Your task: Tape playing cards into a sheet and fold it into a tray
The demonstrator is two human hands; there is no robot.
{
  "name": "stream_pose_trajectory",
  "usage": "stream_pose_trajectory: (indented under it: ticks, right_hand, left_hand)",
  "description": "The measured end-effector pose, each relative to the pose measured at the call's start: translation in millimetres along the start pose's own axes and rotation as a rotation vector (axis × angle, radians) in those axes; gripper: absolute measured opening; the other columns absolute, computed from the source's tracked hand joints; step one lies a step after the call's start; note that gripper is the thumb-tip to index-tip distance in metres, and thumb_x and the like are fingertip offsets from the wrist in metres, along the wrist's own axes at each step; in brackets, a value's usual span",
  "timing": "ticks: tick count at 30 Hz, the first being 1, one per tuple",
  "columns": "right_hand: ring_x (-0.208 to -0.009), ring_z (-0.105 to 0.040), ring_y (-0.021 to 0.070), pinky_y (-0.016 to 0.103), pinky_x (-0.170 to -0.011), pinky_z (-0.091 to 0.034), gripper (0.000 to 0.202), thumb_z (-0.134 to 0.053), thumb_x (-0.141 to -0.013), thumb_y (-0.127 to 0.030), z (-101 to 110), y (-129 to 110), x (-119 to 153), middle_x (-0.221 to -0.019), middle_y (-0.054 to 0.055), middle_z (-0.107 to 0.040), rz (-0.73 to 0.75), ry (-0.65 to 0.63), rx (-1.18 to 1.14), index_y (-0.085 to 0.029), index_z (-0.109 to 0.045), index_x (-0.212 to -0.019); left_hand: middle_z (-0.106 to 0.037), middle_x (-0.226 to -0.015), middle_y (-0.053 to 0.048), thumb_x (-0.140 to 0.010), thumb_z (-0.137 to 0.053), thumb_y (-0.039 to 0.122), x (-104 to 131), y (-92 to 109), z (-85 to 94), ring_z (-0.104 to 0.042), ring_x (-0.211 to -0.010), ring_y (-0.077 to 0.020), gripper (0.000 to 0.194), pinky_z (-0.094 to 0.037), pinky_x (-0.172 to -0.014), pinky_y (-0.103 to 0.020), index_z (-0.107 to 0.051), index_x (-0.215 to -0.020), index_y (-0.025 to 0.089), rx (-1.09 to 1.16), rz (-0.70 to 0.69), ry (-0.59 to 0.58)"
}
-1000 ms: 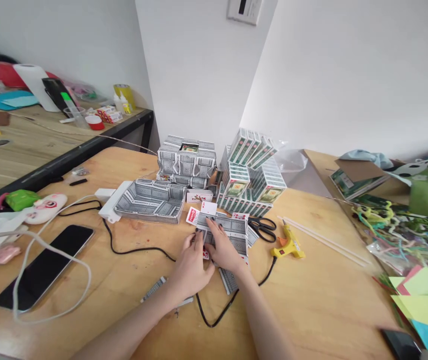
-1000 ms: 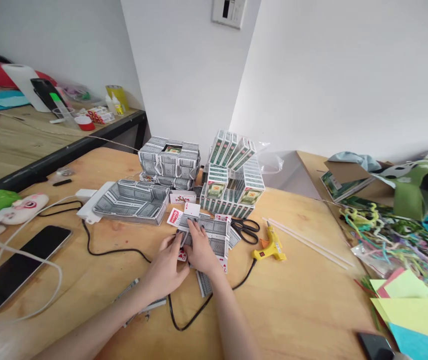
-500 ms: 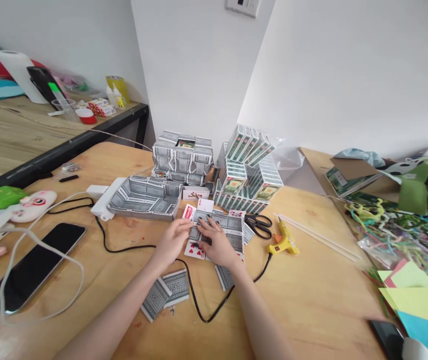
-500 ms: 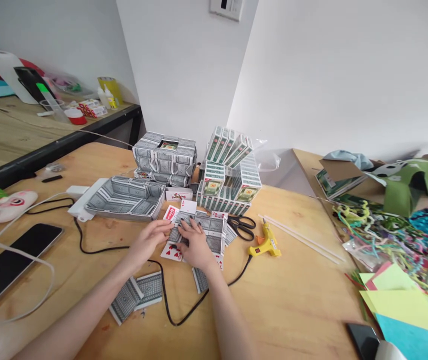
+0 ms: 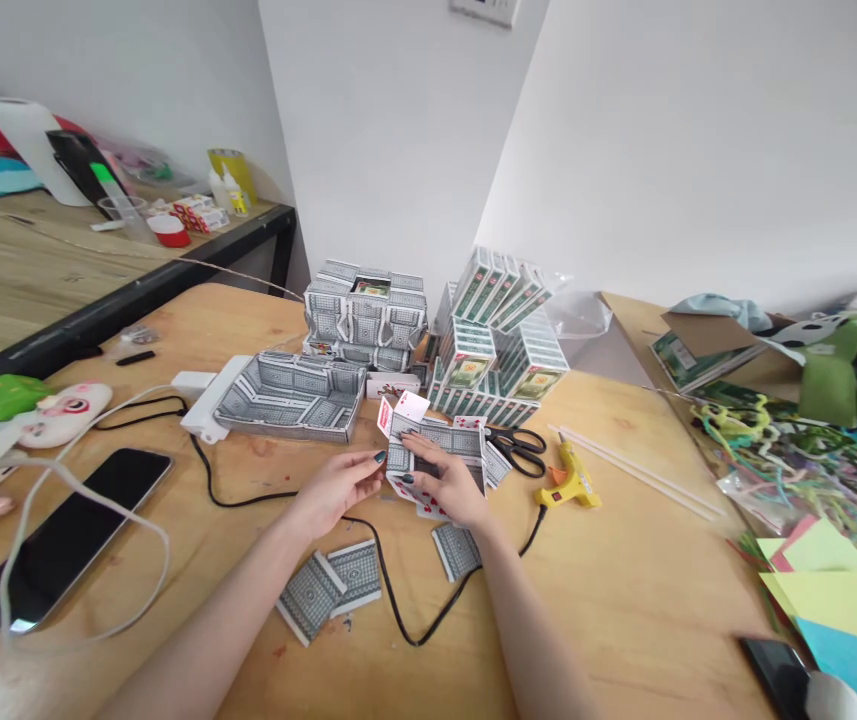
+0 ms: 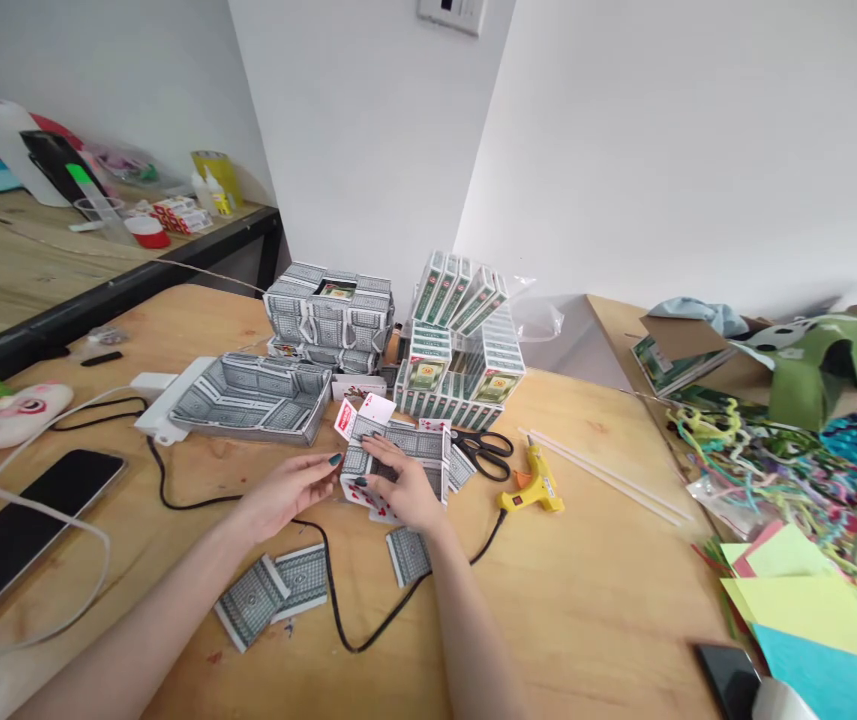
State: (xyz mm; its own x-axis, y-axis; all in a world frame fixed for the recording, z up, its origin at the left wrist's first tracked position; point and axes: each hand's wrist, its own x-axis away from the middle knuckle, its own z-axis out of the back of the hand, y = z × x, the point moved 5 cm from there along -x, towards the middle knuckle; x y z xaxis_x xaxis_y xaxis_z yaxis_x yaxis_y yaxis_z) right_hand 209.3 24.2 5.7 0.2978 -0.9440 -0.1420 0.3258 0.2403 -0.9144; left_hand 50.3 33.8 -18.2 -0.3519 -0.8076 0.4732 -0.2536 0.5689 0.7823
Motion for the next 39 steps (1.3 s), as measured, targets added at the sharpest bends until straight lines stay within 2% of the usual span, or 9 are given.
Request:
stream_pose_trajectory:
  ticks: [5, 10, 13, 20, 23, 26, 31, 35, 39]
  right_hand:
    - [-0.128, -0.036, 0.0187, 0.04, -0.108, -0.025, 0.044, -0.057, -0.08, -0.035, -0.6, 0.2, 1.3, -0.131, 0.007, -0.049, 0.011, 0.003, -0.029, -0.023, -0.053, -0.122]
    - [-0.127, -0.039, 0.0184, 0.04, -0.107, -0.027, 0.043, -0.057, -0.079, -0.028, -4.7, 0.1, 0.9, -0.132, 0.007, -0.048, 0.023, -0.002, 0.019, -0.024, -0.053, -0.122]
    - [-0.128, -0.037, 0.0191, 0.043, -0.107, -0.024, 0.045, -0.056, -0.078, -0.023, -7.8, 1.1, -0.3, -0.133, 0.007, -0.048, 0.016, -0.016, 0.094, -0.025, -0.052, -0.123]
    - [-0.131, -0.03, 0.0195, 0.049, -0.107, -0.017, 0.047, -0.052, -0.079, -0.02, -17.2, 4.7, -0.1, -0.136, 0.005, -0.043, -0.032, -0.091, 0.301, -0.028, -0.048, -0.125]
    - [-0.132, -0.029, 0.0188, 0.049, -0.106, -0.017, 0.047, -0.05, -0.08, -0.019, -19.0, 3.9, 0.9, -0.137, 0.005, -0.042, -0.024, -0.096, 0.334, -0.028, -0.047, -0.126]
    - [-0.132, -0.029, 0.018, 0.048, -0.107, -0.016, 0.048, -0.05, -0.079, -0.019, -19.1, 2.3, 1.9, -0.137, 0.006, -0.041, -0.018, -0.089, 0.344, -0.027, -0.047, -0.127]
    - [-0.13, -0.032, 0.0181, 0.047, -0.107, -0.017, 0.051, -0.05, -0.075, -0.016, -18.3, -2.2, 3.0, -0.136, 0.007, -0.044, -0.009, -0.073, 0.33, -0.025, -0.048, -0.126]
    - [-0.128, -0.036, 0.0186, 0.046, -0.107, -0.018, 0.049, -0.052, -0.074, -0.018, -18.1, -3.6, 3.1, -0.133, 0.007, -0.047, -0.005, -0.052, 0.319, -0.026, -0.051, -0.123]
    - [-0.127, -0.038, 0.0194, 0.046, -0.107, -0.019, 0.044, -0.054, -0.075, -0.022, -16.7, -1.9, 2.3, -0.131, 0.007, -0.049, -0.008, -0.026, 0.31, -0.025, -0.055, -0.119]
  left_hand:
    - [-0.068, -0.097, -0.009, -0.077, -0.059, 0.015, 0.3, -5.9, -10.9, -0.063, -0.091, -0.0171, 0.021, -0.045, -0.094, -0.035, -0.064, -0.097, 0.012, 0.085, 0.05, -0.141]
    - [-0.07, -0.085, -0.009, -0.075, -0.061, 0.012, -4.7, -8.8, -8.5, -0.066, -0.081, -0.0176, 0.011, -0.048, -0.09, -0.035, -0.064, -0.085, 0.01, 0.082, 0.093, -0.141]
    - [-0.069, -0.079, -0.009, -0.073, -0.063, 0.015, -6.4, -8.5, -7.1, -0.066, -0.077, -0.0179, 0.009, -0.05, -0.085, -0.036, -0.064, -0.081, 0.01, 0.007, 0.08, -0.115]
    - [-0.066, -0.067, -0.003, -0.07, -0.063, 0.02, -5.5, -8.0, -8.2, -0.063, -0.065, -0.0161, 0.009, -0.051, -0.073, -0.033, -0.062, -0.073, 0.011, -0.239, 0.026, 0.026]
    - [-0.062, -0.06, 0.0, -0.07, -0.057, 0.023, -6.8, -6.8, -7.3, -0.06, -0.06, -0.0154, 0.011, -0.048, -0.064, -0.028, -0.059, -0.066, 0.012, -0.431, -0.064, 0.088]
    - [-0.058, -0.055, 0.0, -0.071, -0.05, 0.026, -8.5, -3.1, -6.7, -0.055, -0.058, -0.0149, 0.018, -0.04, -0.055, -0.023, -0.056, -0.06, 0.014, -0.705, -0.197, 0.145]
    - [-0.047, -0.047, 0.002, -0.074, -0.044, 0.03, -8.7, 5.3, -9.4, -0.044, -0.05, -0.0113, 0.029, -0.027, -0.049, -0.022, -0.045, -0.049, 0.016, -0.991, -0.364, 0.27]
    - [-0.045, -0.044, 0.002, -0.075, -0.043, 0.028, -9.9, 7.9, -10.2, -0.042, -0.047, -0.0109, 0.031, -0.025, -0.047, -0.022, -0.04, -0.046, 0.017, -1.033, -0.379, 0.314]
    - [-0.051, -0.047, 0.001, -0.077, -0.043, 0.033, -14.6, -0.2, -8.9, -0.049, -0.041, -0.0122, 0.028, -0.029, -0.042, -0.021, -0.043, -0.053, 0.018, -0.864, -0.227, 0.22]
